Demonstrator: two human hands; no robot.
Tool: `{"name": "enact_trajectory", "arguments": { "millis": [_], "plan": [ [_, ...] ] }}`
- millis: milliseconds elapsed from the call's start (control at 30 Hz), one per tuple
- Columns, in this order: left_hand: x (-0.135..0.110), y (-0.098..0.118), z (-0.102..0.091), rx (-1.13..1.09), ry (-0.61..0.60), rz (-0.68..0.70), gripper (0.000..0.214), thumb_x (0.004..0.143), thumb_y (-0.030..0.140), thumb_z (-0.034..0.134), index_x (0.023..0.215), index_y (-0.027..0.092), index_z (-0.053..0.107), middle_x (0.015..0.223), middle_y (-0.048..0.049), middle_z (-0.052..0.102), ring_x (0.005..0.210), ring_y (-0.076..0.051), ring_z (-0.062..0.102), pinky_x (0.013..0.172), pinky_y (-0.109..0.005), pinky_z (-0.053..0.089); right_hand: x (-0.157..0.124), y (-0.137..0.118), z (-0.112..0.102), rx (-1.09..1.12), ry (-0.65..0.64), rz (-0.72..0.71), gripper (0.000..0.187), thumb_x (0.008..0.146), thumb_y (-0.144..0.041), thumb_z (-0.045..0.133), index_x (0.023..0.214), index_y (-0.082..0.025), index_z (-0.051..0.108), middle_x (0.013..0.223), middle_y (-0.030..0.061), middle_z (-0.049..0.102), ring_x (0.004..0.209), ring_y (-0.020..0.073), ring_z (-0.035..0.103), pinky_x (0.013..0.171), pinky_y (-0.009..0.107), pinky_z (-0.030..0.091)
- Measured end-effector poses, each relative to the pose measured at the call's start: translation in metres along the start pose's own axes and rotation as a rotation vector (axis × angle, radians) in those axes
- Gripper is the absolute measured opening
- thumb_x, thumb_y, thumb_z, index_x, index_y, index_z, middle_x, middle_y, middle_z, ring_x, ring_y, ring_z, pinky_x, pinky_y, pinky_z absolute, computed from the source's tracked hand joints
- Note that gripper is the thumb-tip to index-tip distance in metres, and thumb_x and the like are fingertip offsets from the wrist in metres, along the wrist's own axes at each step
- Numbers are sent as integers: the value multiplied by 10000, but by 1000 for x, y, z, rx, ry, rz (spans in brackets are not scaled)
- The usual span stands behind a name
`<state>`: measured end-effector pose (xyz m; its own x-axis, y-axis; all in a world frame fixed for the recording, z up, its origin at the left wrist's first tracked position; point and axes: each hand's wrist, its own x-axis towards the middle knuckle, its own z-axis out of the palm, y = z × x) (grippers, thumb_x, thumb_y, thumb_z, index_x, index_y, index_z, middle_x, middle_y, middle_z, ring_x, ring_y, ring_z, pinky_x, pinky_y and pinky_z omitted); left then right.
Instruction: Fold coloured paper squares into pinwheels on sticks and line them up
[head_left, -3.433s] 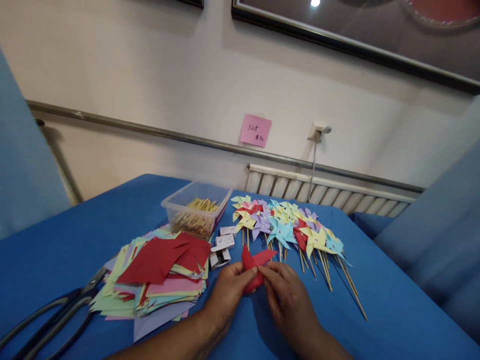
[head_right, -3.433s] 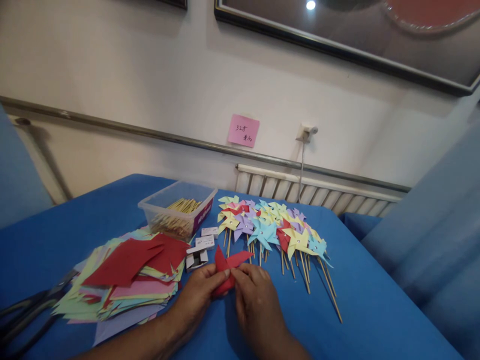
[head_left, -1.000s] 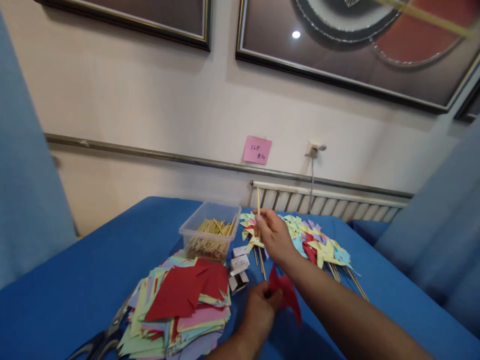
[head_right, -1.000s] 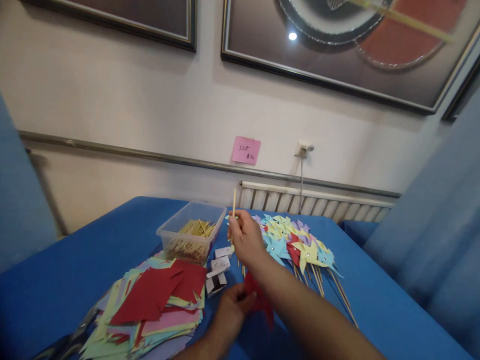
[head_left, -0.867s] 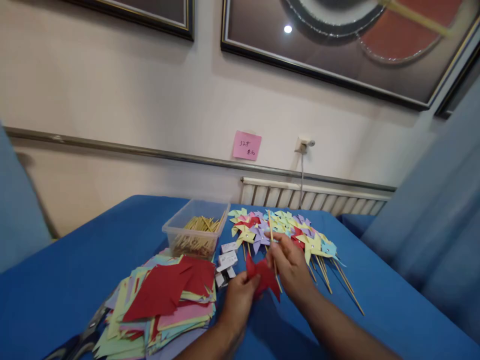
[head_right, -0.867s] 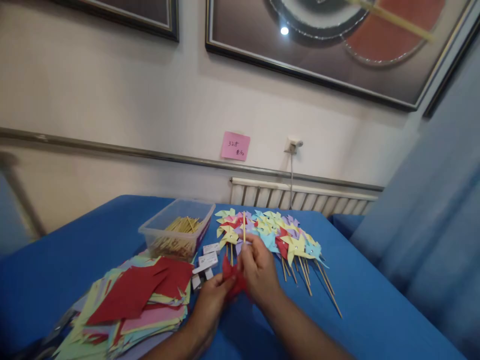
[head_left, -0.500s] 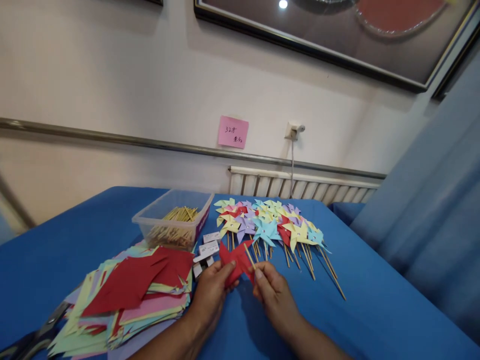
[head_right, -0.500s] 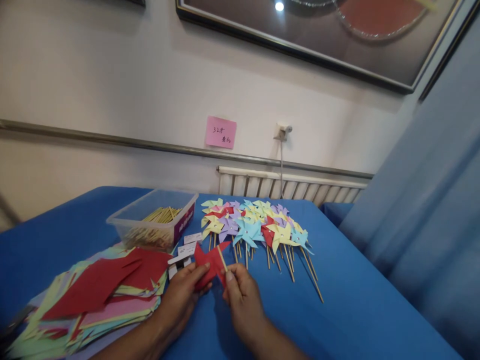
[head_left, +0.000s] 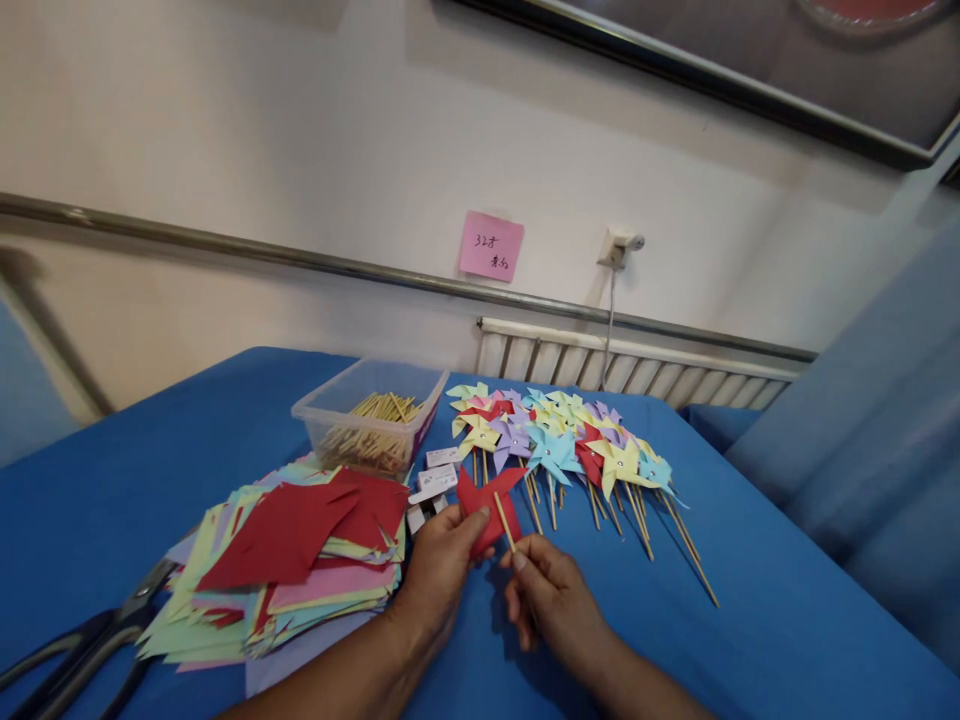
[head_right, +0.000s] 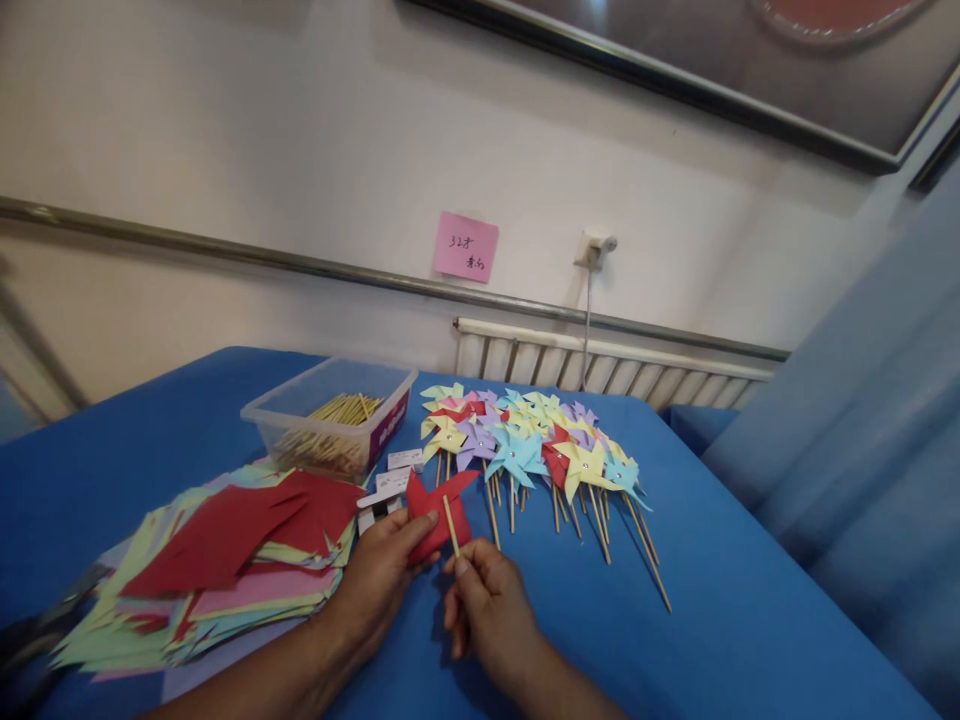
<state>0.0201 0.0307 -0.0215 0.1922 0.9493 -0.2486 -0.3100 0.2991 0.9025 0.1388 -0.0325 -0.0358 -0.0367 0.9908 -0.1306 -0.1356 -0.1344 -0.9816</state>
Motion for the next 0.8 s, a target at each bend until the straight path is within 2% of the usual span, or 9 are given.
{"name": "enact_trajectory", "arguments": {
  "millis": [267, 800],
  "plan": [
    [-3, 3, 4, 12, 4, 29, 256, 593, 371, 717, 652, 138, 632, 577, -3, 626, 513, -114, 540, 519, -230, 438, -1, 1, -1, -25, -29, 39, 517, 738, -671, 516, 843, -167, 471, 505, -45, 587, 282, 56, 430, 300, 150, 255],
    [-3, 7, 1, 51, 33, 39, 279, 592, 391, 721, 665, 132, 648, 592, -18, 643, 536, -131, 558, 528, -240, 448, 1, 2, -1, -74, 3, 14, 521, 723, -673, 534, 834, -166, 486, 513, -39, 591, 291, 62, 442, 308, 159, 270]
  ]
}}
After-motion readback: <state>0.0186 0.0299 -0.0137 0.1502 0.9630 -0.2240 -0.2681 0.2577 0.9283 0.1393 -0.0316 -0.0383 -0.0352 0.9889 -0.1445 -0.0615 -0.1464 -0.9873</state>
